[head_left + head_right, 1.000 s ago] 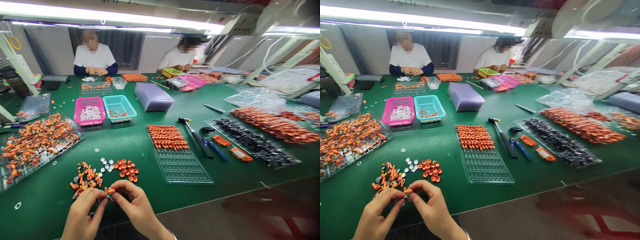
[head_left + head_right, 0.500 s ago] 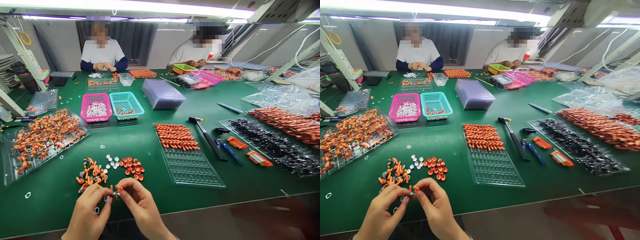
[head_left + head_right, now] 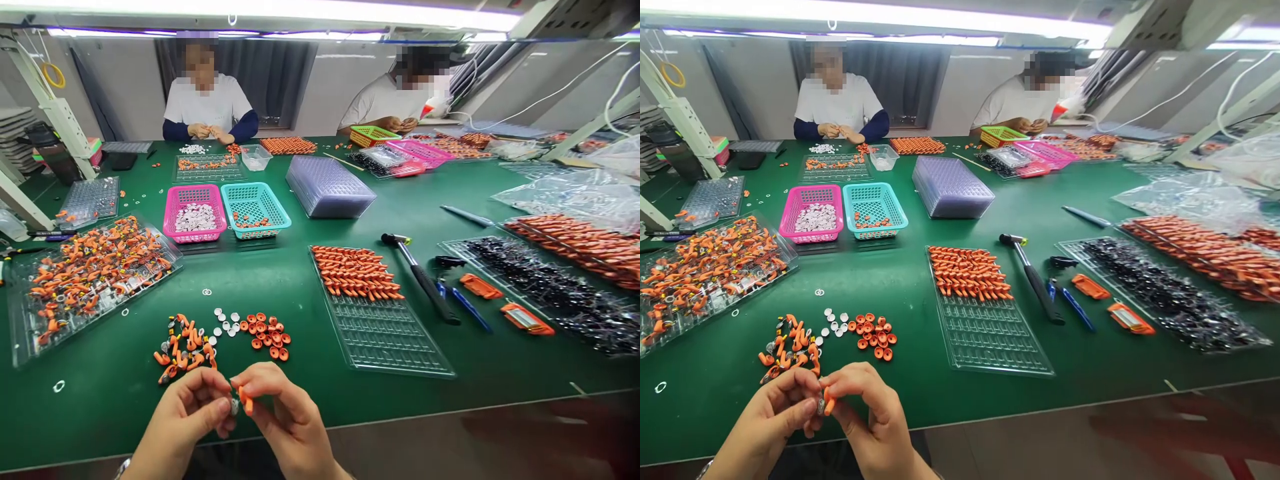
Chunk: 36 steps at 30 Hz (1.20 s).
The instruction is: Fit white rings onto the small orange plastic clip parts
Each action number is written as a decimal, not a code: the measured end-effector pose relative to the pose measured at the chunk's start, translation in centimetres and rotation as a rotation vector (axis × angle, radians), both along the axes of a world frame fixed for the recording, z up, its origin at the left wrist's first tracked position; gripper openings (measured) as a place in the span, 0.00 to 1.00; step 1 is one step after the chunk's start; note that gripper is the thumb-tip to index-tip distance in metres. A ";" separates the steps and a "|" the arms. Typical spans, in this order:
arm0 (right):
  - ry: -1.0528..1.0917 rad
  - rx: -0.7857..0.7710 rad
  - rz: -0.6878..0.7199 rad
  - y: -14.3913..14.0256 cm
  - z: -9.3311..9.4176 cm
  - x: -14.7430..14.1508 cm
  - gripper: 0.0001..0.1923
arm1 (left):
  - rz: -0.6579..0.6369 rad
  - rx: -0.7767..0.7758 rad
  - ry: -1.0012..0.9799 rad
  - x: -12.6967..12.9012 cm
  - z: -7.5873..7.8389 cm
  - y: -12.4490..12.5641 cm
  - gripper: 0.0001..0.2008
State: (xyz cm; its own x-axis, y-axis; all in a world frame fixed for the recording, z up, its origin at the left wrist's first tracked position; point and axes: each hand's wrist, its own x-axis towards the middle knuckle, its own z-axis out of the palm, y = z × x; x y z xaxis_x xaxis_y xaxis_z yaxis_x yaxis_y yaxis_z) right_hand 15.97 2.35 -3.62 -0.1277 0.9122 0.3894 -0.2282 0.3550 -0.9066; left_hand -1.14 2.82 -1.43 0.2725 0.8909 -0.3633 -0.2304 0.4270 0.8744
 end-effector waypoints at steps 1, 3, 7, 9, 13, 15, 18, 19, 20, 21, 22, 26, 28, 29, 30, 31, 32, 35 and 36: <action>-0.021 0.018 0.001 -0.1 0.1 0.1 0.09 | 0.028 0.002 -0.004 0.0 -0.1 -0.1 0.15; -0.043 0.020 0.008 -0.2 0.3 0.2 0.09 | 0.073 0.054 0.051 0.0 -0.2 -0.4 0.13; -0.078 -0.011 0.021 -0.5 0.3 0.4 0.19 | 0.157 0.297 0.281 0.1 0.1 -1.3 0.07; -0.123 -0.011 0.007 -0.5 0.1 0.3 0.22 | 0.197 0.446 0.416 0.2 0.4 -1.7 0.04; -0.253 -0.022 -0.042 -0.5 -0.3 0.0 0.09 | 0.197 0.795 0.671 0.2 0.6 -2.1 0.09; -0.324 0.009 -0.069 -0.5 -0.2 -0.2 0.06 | 0.208 0.914 0.754 0.1 0.5 -2.2 0.09; -0.417 0.125 -0.143 -0.5 0.3 -0.4 0.08 | 0.218 1.037 0.818 0.0 0.4 -2.4 0.10; -0.433 0.164 -0.169 -0.5 0.4 -0.4 0.08 | 0.208 1.073 0.821 0.0 0.3 -2.5 0.12; -0.439 0.195 -0.191 -0.4 0.6 -0.5 0.09 | 0.195 1.094 0.811 -0.1 0.3 -2.6 0.14; -0.438 0.216 -0.207 -0.4 0.8 -0.5 0.09 | 0.183 1.087 0.786 -0.1 0.4 -2.6 0.15; -0.434 0.228 -0.214 -0.4 0.9 -0.5 0.09 | 0.168 1.040 0.745 -0.2 0.4 -2.6 0.14; -0.377 0.228 -0.174 -0.5 1.3 -0.3 0.10 | 0.005 0.559 0.460 -0.6 1.0 -1.9 0.02; -0.337 0.210 -0.109 -0.6 1.5 -0.2 0.11 | -0.082 0.361 0.332 -0.8 1.2 -1.4 0.06; -0.321 0.192 -0.068 -0.6 1.5 -0.1 0.11 | -0.106 0.309 0.292 -0.8 1.3 -1.2 0.09; -0.308 0.168 -0.027 -0.7 1.6 0.1 0.11 | -0.118 0.287 0.272 -0.9 1.4 -1.0 0.10; -0.299 0.140 0.014 -0.7 1.6 0.2 0.10 | -0.127 0.286 0.267 -0.9 1.4 -0.9 0.11; -0.296 0.108 0.054 -0.7 1.5 0.3 0.10 | -0.132 0.301 0.271 -0.9 1.5 -0.9 0.12; -0.304 0.019 0.153 -0.7 1.4 0.7 0.07 | -0.159 0.380 0.306 -0.9 1.7 -0.9 0.13; -0.306 0.000 0.173 -0.7 1.3 0.8 0.06 | -0.174 0.398 0.312 -0.9 1.9 -0.9 0.13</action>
State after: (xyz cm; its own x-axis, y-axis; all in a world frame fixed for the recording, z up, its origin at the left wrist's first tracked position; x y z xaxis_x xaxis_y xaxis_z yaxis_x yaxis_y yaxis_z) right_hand 16.79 1.63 -2.29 -0.3909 0.8670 0.3092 -0.0022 0.3350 -0.9422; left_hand -2.07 1.93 0.45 0.3614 0.9276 -0.0943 0.1113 0.0575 0.9921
